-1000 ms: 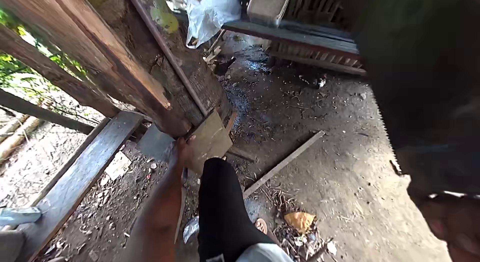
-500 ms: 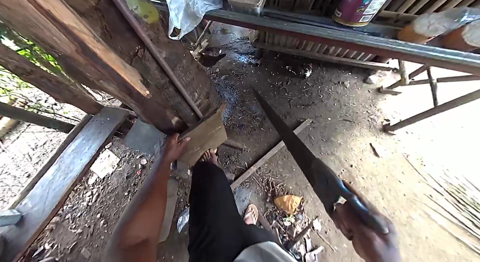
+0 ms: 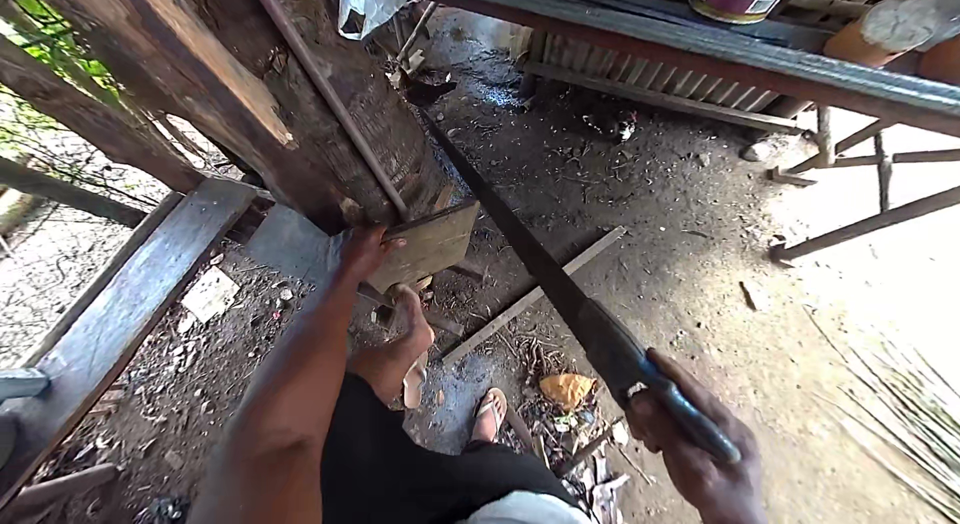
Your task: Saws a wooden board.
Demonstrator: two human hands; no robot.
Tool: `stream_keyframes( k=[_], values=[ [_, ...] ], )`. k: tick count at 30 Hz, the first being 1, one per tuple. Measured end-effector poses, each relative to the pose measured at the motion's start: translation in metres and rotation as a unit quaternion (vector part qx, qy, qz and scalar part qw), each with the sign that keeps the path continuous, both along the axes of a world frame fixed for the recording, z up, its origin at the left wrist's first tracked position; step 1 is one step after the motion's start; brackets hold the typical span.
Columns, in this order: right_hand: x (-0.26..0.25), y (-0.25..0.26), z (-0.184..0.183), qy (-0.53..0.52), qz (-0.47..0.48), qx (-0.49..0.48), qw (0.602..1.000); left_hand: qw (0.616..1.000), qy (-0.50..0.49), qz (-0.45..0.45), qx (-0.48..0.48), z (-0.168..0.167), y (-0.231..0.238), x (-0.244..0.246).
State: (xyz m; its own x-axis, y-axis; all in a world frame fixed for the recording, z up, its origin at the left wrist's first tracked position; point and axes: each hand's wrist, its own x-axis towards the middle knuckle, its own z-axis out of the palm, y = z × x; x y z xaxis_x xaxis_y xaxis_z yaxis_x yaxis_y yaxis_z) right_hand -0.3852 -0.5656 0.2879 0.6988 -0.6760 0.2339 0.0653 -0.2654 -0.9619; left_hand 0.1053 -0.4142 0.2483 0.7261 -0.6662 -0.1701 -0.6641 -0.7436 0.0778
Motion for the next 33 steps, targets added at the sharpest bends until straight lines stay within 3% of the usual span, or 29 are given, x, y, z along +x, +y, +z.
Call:
stream_keyframes(
  k=[5, 12, 19, 22, 26, 33],
  values=[
    [-0.011, 0.002, -0.015, 0.026, 0.029, -0.024, 0.999, 0.999, 0.009, 0.032, -0.043, -0.024, 0.034, -0.008],
    [-0.012, 0.007, -0.021, 0.07, 0.072, -0.052, 0.994, 0.994, 0.032, 0.071, -0.076, -0.026, 0.074, -0.014],
    [0.002, 0.024, -0.016, 0.069, 0.106, -0.118, 0.985, 0.992, 0.018, 0.096, -0.077, -0.029, 0.121, 0.059],
    [0.017, 0.03, -0.004, 0.068, 0.133, -0.19, 0.97, 0.982, 0.061, 0.159, -0.085, -0.022, 0.13, 0.073],
    [0.047, 0.042, 0.016, 0.064, 0.166, -0.232, 0.956, 0.98, 0.058, 0.149, -0.121, -0.019, 0.134, 0.093],
    [0.137, 0.069, 0.03, 0.069, 0.18, -0.324, 0.926, 0.987, 0.065, 0.13, -0.064, -0.024, 0.129, 0.112]
  ],
)
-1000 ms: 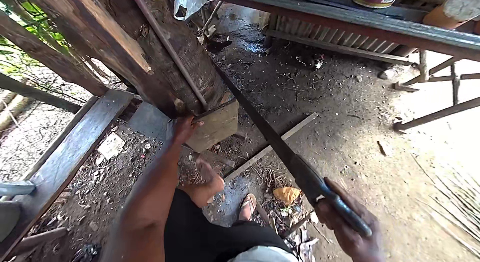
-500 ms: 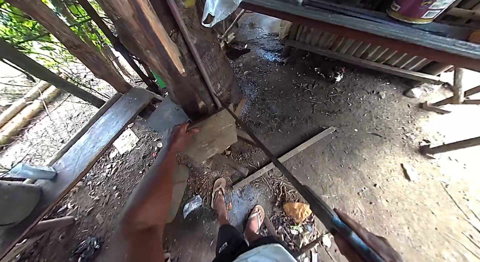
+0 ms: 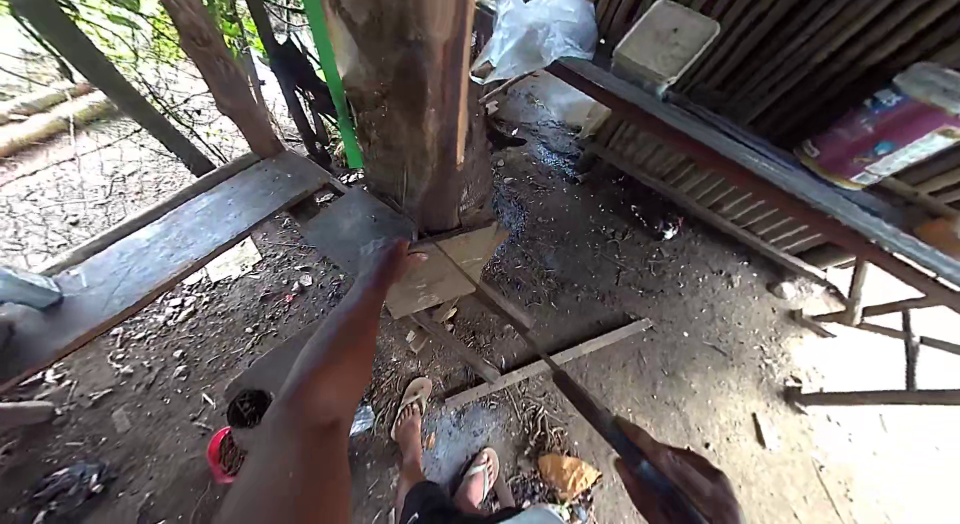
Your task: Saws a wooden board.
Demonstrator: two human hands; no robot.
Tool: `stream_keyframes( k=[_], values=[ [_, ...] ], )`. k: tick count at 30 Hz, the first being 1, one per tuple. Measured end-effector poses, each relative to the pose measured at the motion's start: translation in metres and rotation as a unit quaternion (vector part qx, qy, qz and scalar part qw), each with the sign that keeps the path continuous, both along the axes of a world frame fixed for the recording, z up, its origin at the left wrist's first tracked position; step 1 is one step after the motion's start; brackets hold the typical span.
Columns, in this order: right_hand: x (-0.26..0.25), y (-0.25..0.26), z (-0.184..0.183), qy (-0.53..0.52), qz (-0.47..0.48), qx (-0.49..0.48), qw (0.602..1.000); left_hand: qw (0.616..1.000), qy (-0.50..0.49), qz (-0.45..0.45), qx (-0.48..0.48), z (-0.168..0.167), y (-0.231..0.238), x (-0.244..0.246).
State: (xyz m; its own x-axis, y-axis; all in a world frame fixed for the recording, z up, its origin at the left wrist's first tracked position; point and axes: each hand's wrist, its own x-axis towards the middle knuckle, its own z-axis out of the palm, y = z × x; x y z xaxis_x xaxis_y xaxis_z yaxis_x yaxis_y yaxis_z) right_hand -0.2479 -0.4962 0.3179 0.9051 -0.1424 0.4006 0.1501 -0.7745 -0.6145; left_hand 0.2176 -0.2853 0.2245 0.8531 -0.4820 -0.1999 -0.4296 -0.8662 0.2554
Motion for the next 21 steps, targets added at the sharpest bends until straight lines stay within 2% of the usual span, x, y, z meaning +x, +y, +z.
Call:
stream_keyframes(
  k=[4, 10, 12, 15, 21],
  values=[
    [0.038, 0.005, 0.0, -0.005, 0.011, -0.023, 1.0, 1.0, 0.017, -0.002, 0.023, 0.007, -0.002, -0.004],
    [0.057, -0.006, -0.02, -0.008, 0.023, -0.02, 0.999, 0.997, 0.049, 0.048, 0.023, 0.014, 0.0, -0.025],
    [0.058, -0.007, -0.024, -0.005, 0.027, 0.003, 1.0, 0.998, 0.013, 0.061, -0.009, -0.005, 0.013, -0.028],
    [0.05, -0.006, -0.028, 0.015, 0.031, 0.069, 0.997, 0.996, 0.017, 0.082, -0.026, -0.02, 0.032, -0.038],
    [0.04, 0.006, -0.042, 0.038, 0.05, 0.137, 0.989, 0.989, 0.08, 0.12, 0.02, -0.006, 0.038, -0.051]
  ],
)
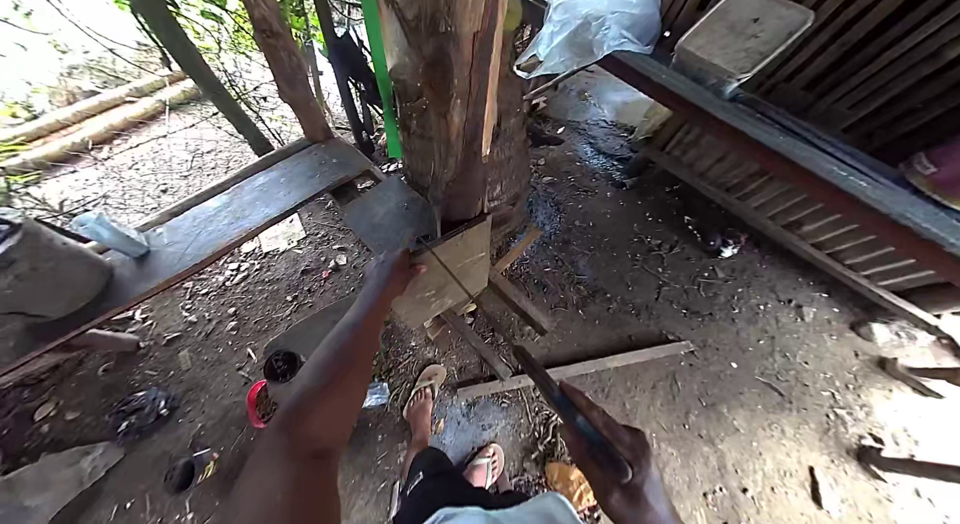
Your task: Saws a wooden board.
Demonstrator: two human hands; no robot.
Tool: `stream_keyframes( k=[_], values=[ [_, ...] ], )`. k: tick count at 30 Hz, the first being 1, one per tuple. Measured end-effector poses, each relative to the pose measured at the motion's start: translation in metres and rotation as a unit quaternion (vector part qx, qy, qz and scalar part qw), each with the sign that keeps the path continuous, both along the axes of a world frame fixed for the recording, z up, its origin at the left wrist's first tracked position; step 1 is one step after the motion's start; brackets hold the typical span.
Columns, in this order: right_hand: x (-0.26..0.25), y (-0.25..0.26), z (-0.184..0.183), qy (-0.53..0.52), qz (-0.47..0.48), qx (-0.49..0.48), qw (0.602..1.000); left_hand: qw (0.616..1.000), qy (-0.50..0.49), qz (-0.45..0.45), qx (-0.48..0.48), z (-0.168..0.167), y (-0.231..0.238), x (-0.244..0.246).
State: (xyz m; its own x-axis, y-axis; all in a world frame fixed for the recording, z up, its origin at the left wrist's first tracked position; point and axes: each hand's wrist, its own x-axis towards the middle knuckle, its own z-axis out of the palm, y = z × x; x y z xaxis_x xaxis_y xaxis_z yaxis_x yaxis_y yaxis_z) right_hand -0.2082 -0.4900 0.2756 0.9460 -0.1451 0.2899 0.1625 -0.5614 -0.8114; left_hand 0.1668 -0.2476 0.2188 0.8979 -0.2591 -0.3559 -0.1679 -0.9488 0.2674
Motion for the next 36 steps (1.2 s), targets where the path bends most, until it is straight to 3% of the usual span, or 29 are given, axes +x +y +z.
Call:
stream_keyframes(
  k=[10, 21, 29, 36],
  values=[
    [-0.002, 0.011, -0.018, 0.011, -0.006, 0.039, 0.999, 0.997, -0.065, -0.012, -0.04, 0.004, 0.003, -0.009],
    [-0.028, 0.032, 0.017, 0.039, 0.004, -0.041, 0.998, 0.994, -0.089, 0.059, 0.031, 0.009, -0.017, -0.011],
    [0.076, 0.056, -0.015, 0.014, 0.026, -0.09, 0.995, 0.989, -0.14, 0.049, 0.018, -0.002, -0.013, -0.007],
    [-0.04, 0.034, 0.026, 0.064, 0.002, -0.074, 0.995, 0.988, -0.148, 0.044, 0.02, -0.008, -0.013, -0.003]
  ],
)
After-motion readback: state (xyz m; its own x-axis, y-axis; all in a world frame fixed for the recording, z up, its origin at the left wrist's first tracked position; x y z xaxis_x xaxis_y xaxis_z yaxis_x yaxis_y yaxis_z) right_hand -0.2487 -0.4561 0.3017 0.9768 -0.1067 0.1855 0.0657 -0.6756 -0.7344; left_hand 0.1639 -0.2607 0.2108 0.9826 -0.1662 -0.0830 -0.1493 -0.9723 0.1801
